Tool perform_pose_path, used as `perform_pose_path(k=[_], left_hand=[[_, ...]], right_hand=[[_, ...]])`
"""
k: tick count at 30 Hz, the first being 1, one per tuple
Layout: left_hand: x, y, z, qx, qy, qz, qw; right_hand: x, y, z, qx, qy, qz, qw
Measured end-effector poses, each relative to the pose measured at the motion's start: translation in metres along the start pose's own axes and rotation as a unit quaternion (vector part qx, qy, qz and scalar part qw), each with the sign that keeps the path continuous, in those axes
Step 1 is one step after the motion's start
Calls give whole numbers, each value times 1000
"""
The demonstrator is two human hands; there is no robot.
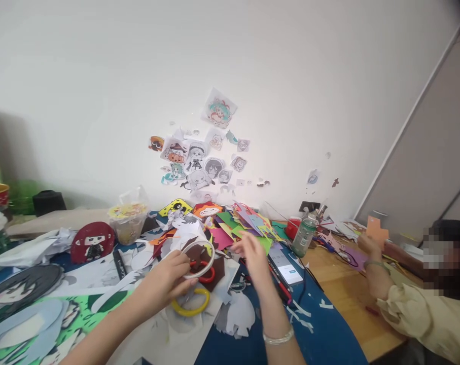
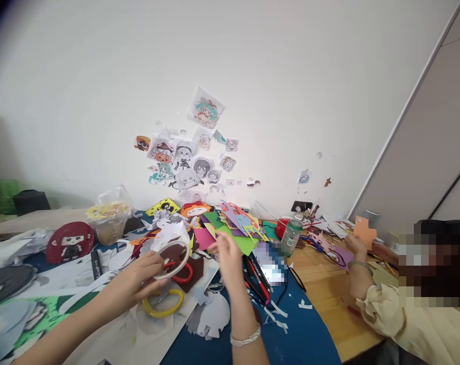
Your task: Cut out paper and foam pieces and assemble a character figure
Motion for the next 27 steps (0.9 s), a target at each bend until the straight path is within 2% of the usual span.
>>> perform_pose_path(k=[1,2,3,4,6,8,12,16,22,27], left_hand=[[0,1,0,-3,-7,14,1000],[0,2,0,-6,-14,24,1000],[0,3,0,-8,-19,31,999],[0,3,0,-8,-22,36,999],[2,4,-1,-5,-12,43,999],[5,4,-1,1,11,47,999],[11,6,-2,15,28,38,999],[14,9,-2,13,24,46,999],[10,7,-1,-7,13,54,998],[3,1,0,-36,8,73,997]], right_hand=[[-24,-5,2,-16,-52,-76,996],[-49,-12,4,-8,-127,-177,976],[-74,-20,4,21,-191,-283,940],[-97,-29,4,48,-219,-320,921],[-133,-50,2,95,-234,-359,898],[-155,-70,-3,126,-228,-384,886],[-165,-95,-8,132,-203,-406,881],[-162,-103,-6,129,-185,-419,880],[-161,-96,-6,116,-216,-422,873],[-156,-82,7,83,-225,-391,889]])
Point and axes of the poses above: each hand's wrist, its own z-axis towards the middle knuckle, its own x-axis out of the palm, y = z × x, the point moved 1 cm from there along z, towards the middle knuckle, and after that the axes turned 4 degrees about -y, right-handed, at the moved point
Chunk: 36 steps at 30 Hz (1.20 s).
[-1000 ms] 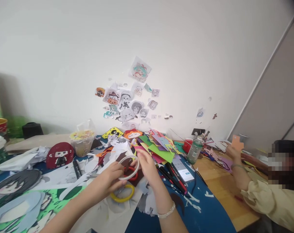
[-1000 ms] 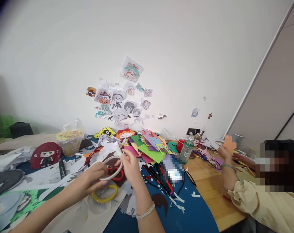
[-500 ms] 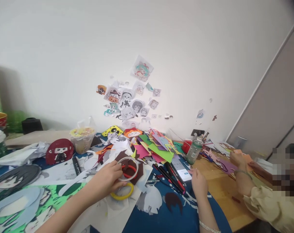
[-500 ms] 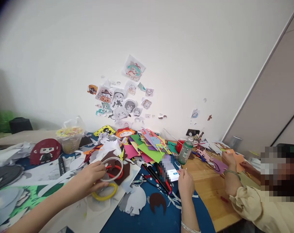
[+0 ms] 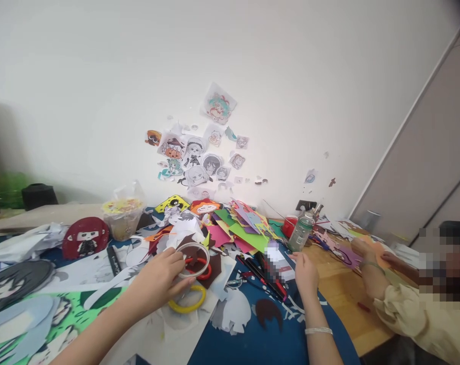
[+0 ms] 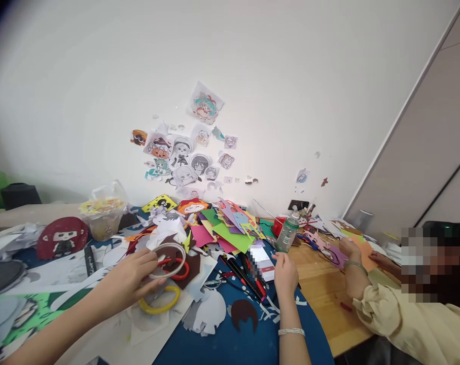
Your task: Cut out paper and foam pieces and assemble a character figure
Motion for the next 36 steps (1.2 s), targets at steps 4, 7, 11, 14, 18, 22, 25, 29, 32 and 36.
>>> perform_pose_path(k=[4,7,11,14,18,22,25,29,32,36], left_hand=[[-1,0,0,-20,-3,10,1000],[1,3,0,-22,-8,10,1000],[4,6,0,-13,-15,18,1000],[5,6,0,-8,-13,37,999],[5,7,-1,1,-23,46,999],[5,8,0,7,-36,46,998],[5,7,0,6,-28,53,998],[5,6,1,6,-23,63,998],[4,6,1,6,-22,63,998],[4,6,1,-1,-10,66,998]], right_hand=[[12,9,14,-19,-10,38,999],[24,5,20,-38,4,50,998],[33,-5,23,-64,22,52,996],[37,-8,24,-85,34,46,995],[42,-7,25,-118,49,36,991],[46,-9,25,-142,58,23,988],[48,-9,24,-160,62,11,985],[50,-6,26,-178,63,-15,982],[51,-4,28,-183,61,-35,981],[50,-1,27,-191,62,-56,978]])
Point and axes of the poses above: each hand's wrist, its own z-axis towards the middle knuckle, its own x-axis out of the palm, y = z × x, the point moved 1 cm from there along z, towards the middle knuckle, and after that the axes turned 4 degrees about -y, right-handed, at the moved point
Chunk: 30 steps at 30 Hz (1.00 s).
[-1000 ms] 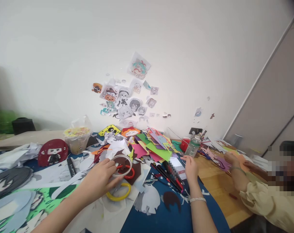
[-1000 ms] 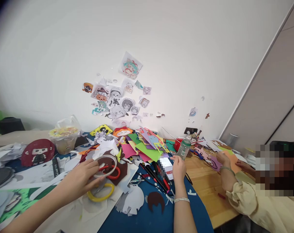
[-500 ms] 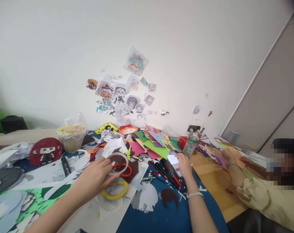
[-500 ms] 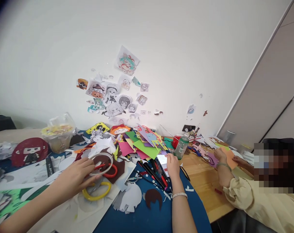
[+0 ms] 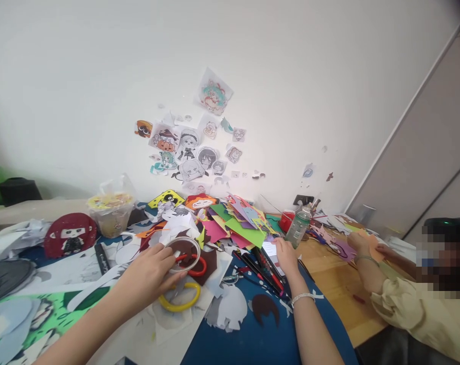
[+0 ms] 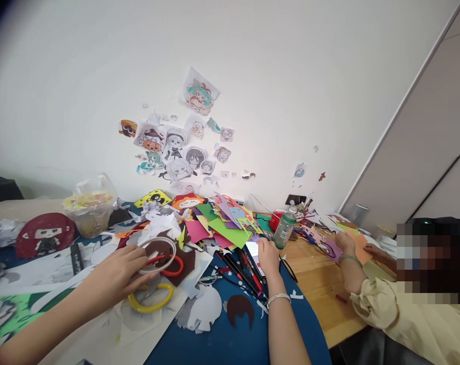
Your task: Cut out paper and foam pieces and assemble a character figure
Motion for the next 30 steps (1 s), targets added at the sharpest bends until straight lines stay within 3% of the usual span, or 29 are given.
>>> perform_pose_path(k=[18,25,30], left_hand=[[1,1,0,-6,-4,-5,1000],[-5,0,1,2,-24,-8,1000],[-5,1,1,-3,-32,-9,999]], right_hand=[[3,1,0,7,20,0,1000],[-11,-18,-5,94,-31,26,995],[-14,-22,-10,121,-28,49,991]])
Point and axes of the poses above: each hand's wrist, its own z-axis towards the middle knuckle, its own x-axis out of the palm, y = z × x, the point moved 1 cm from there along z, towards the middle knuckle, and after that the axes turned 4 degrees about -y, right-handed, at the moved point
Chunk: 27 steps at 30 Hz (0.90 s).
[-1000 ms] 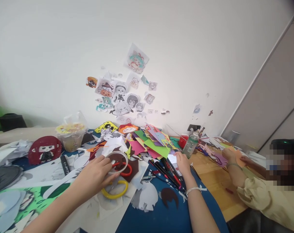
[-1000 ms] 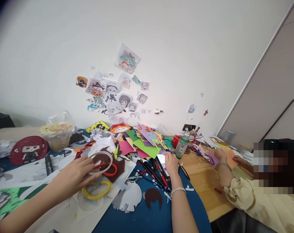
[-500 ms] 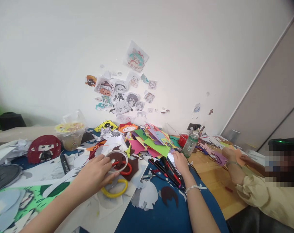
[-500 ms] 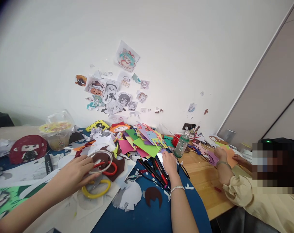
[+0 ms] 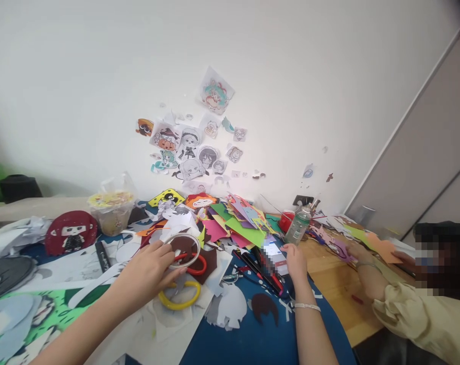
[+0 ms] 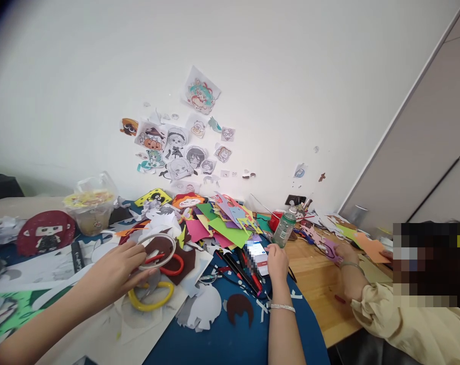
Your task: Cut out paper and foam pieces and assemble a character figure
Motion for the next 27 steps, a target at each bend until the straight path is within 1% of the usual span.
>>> perform_pose_path(k=[3,7,9,11,13,14,15,17,18,19,20,22,23,24,25,27], left_hand=[[1,1,0,-2,-11,-9,1000],[2,2,0,-8,11,0,1000],[1,1,0,-11,18,1,1000],[0,0,0,-13,10,-3,1000],[-2,0,0,-14,-6,-10,1000],[-2,0,-1,-16,-13,-12,1000],[-2,0,-1,-19,-18,-14,1000],[-2,0,-2,-25,-22,-15,999],[-1,1,-2,-28,-22,-15,999],[-1,1,-3,-31,-21,-15,999],[0,1,-3,-32,-19,-16,999],[1,1,-3,-29,-17,-17,999],[1,1,-3,-24,-16,-16,999],[2,1,-4,-16,-13,-16,1000],[3,1,-4,-6,-9,-17,1000],[5,0,-4,13,4,-17,1000]], right_hand=[[1,1,-1,3,6,11,1000],[1,3,-2,12,7,27,1000],[-2,7,-3,14,-2,42,999],[-9,16,-5,13,-23,65,998],[-19,32,-9,4,-48,98,994],[-24,44,-13,-7,-58,118,991],[-29,59,-17,-22,-62,140,988],[-33,95,-29,-58,-52,185,980],[-31,116,-37,-80,-28,214,973],[-26,137,-46,-99,33,278,955],[-18,159,-55,-104,109,316,937],[6,197,-73,-78,240,349,902],[19,212,-81,-50,299,372,877],[32,225,-88,-22,349,406,844],[42,234,-93,7,376,448,811],[56,245,-99,17,388,479,787]])
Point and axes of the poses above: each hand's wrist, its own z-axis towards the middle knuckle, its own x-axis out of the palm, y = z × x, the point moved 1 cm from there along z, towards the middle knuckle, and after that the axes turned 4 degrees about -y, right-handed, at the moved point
